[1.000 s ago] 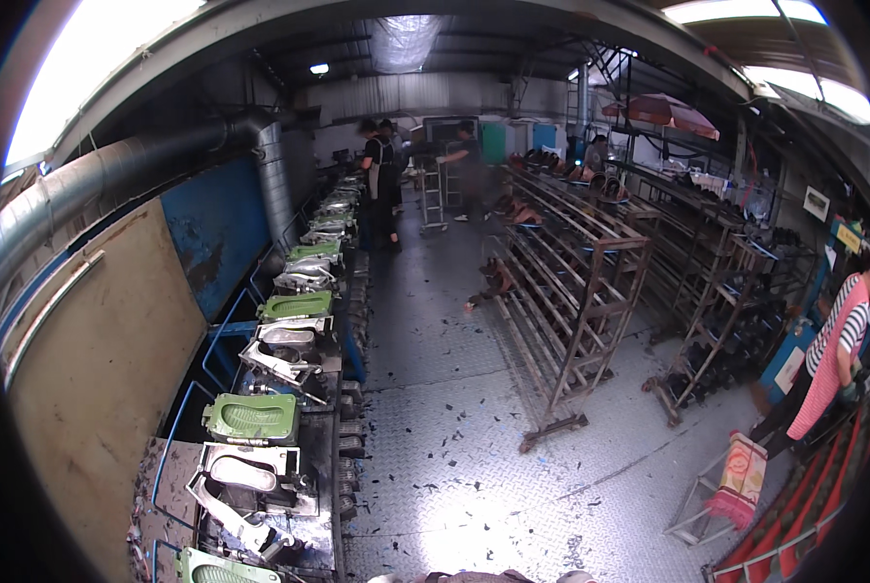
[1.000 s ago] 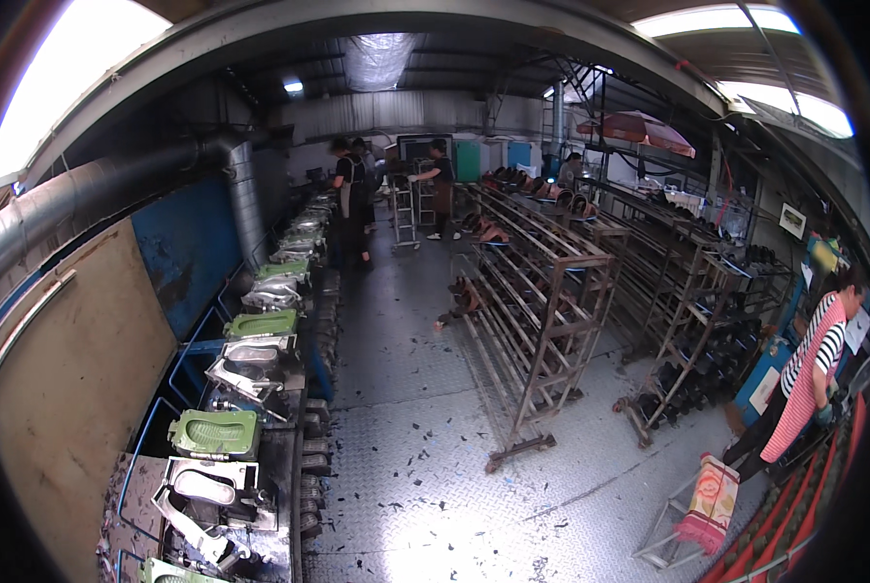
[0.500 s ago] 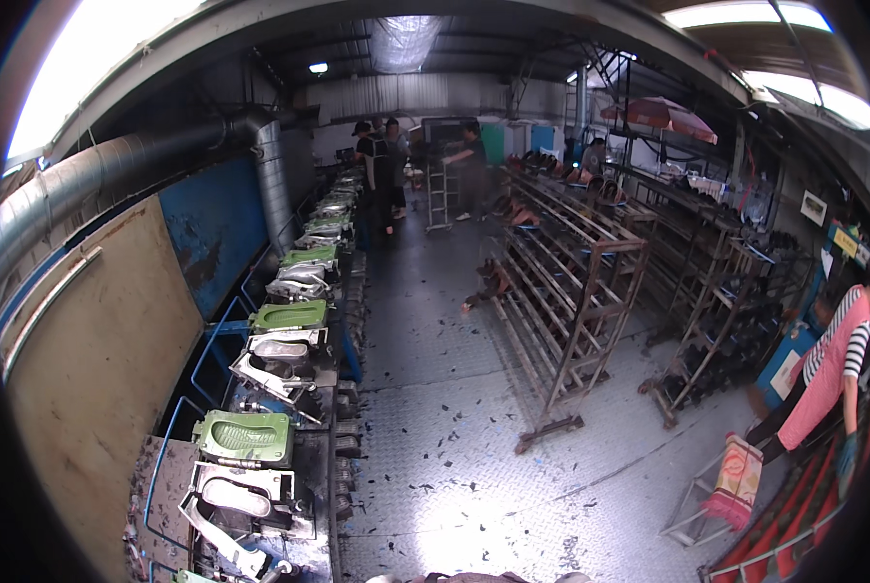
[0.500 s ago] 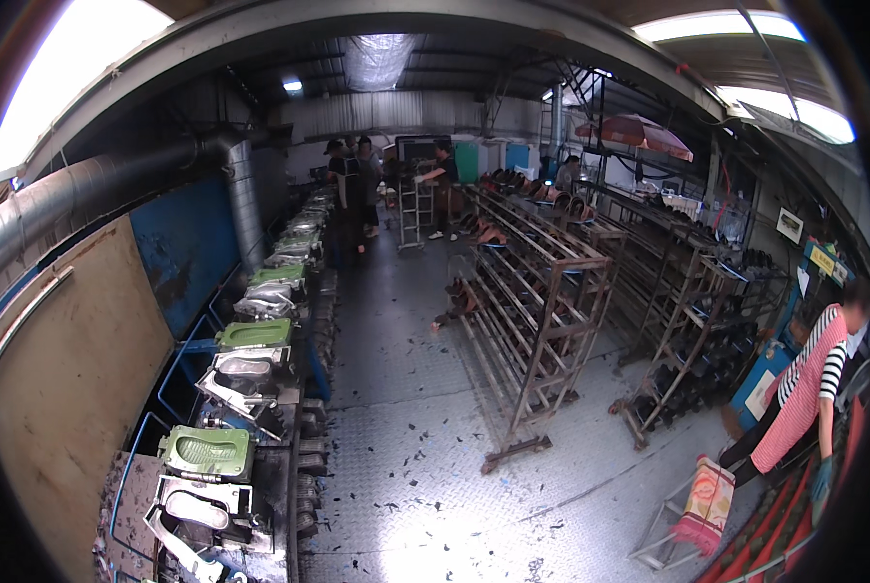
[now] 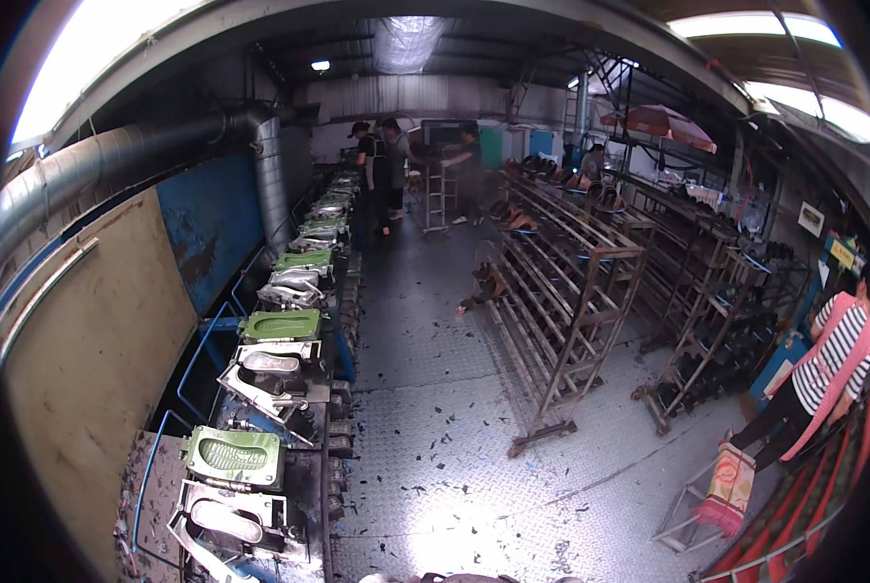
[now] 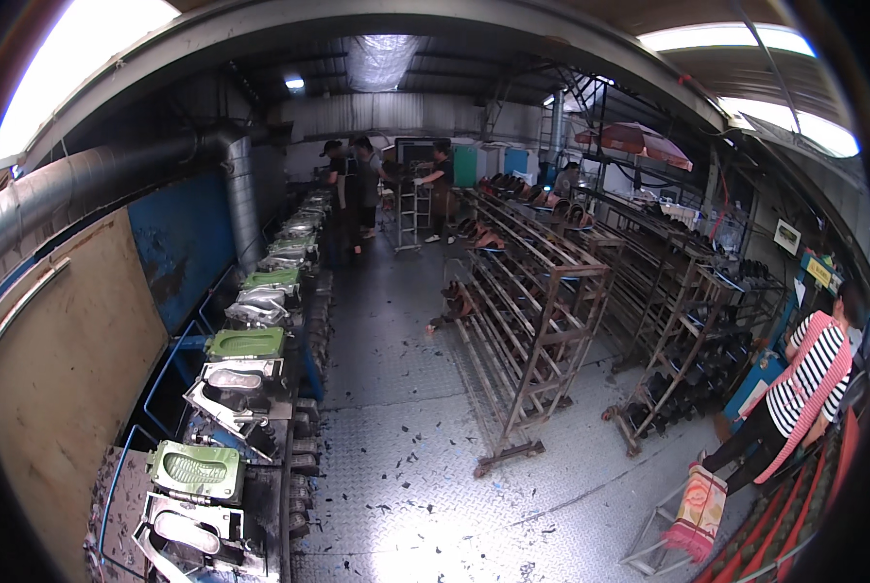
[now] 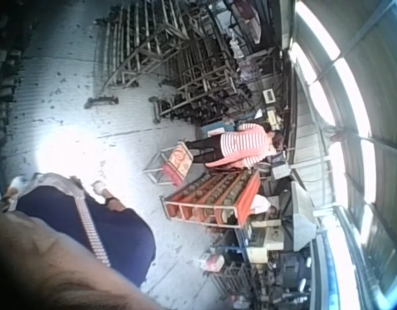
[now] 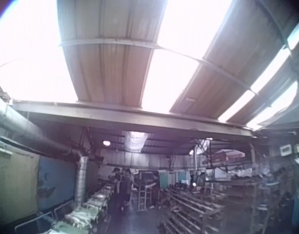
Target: Placing and securing blue shoe sole components into metal molds on an industrial assembly line.
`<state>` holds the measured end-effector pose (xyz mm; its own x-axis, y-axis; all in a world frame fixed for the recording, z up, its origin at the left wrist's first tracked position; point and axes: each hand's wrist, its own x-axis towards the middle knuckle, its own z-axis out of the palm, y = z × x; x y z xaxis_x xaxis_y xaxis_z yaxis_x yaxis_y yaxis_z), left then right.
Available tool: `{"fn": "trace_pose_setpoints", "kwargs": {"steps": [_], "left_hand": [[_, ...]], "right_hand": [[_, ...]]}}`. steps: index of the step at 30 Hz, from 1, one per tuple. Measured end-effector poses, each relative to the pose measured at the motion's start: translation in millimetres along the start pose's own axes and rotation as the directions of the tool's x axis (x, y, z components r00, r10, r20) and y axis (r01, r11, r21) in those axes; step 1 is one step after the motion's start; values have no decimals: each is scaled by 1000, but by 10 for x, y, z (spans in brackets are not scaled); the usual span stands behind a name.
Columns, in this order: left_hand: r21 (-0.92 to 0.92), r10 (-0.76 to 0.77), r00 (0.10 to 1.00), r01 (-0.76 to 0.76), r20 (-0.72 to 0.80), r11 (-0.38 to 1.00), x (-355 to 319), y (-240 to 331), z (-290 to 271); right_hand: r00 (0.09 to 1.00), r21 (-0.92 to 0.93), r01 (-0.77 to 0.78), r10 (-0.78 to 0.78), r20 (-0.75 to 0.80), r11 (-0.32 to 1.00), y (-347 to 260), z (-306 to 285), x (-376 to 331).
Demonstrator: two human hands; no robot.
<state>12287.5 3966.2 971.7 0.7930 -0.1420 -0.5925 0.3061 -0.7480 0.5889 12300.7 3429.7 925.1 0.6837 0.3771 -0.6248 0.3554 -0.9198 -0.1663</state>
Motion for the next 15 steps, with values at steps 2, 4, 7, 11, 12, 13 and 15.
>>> {"fn": "trace_pose_setpoints", "kwargs": {"steps": [2,4,7,11,12,13,15], "left_hand": [[1,2,1000,-2,3,1000,12,13,-46],[-3,-5,1000,5,-9,1000,13,23,-86],[-16,-5,1000,5,-13,1000,9,33,-138],[-49,-20,1000,19,-15,999,50,36,-205],[-27,-8,1000,7,-18,1000,66,38,-217],[-5,5,1000,-5,-20,1000,76,35,-227],[-3,-4,1000,4,-10,1000,107,67,-274]], "right_hand": [[1000,-25,11,-11,-3,1000,-2,-47,48],[998,-15,61,-61,-7,998,-4,-114,72],[1000,35,23,-23,3,999,-30,-238,94],[999,140,-53,53,-1,989,-81,-383,126],[997,163,-71,72,0,984,-89,-423,138],[996,193,-83,85,-5,978,-109,-455,152],[998,155,-67,67,2,986,-103,-504,145]]}}
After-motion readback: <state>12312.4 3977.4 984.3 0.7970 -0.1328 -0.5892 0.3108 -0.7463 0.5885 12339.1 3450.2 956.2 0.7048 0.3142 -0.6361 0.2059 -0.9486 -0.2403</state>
